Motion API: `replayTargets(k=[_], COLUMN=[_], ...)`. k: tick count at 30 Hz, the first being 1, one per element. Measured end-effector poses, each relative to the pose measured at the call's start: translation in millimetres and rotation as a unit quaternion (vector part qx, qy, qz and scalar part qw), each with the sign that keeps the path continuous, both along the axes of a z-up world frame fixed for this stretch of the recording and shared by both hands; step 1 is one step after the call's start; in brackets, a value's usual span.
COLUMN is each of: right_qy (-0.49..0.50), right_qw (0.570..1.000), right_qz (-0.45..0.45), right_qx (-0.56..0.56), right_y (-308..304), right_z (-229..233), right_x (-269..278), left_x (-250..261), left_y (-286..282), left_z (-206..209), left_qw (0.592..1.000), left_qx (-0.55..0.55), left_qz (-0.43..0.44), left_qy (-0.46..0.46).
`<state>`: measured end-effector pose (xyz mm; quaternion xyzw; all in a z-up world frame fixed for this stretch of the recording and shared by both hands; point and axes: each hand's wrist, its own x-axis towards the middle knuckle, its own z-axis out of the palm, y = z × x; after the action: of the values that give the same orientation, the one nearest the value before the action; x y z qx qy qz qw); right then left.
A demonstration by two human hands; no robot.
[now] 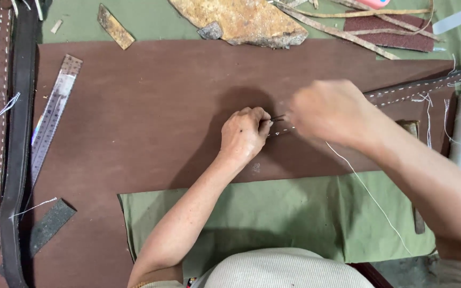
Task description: Hand-stitching a leather belt using an awl, thread, and a wooden mallet on a workshop table.
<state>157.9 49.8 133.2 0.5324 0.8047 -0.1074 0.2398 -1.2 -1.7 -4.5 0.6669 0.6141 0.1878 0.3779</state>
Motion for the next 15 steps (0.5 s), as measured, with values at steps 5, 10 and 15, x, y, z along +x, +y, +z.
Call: replayTargets(k=[5,10,15], right_qy=[0.022,0.011,0.031], right_qw=[0.996,0.993,0.994], right_qz=[0.084,0.103,0.089], right_qx=[0.033,0.055,0.050], right_y=[27,21,9], right_z=[-19,-20,-20], right_x=[-32,-52,-54], left_x=[-1,-10,11], left_y=[-13,-9,3], left_z=[-17,22,-64], left_qw=[0.994,0.984,0.929], left_qx=[0.100,0.152,0.092], left_qz=[0.026,0.012,0.024], left_qy=[-0.019,-0.087,-0.358])
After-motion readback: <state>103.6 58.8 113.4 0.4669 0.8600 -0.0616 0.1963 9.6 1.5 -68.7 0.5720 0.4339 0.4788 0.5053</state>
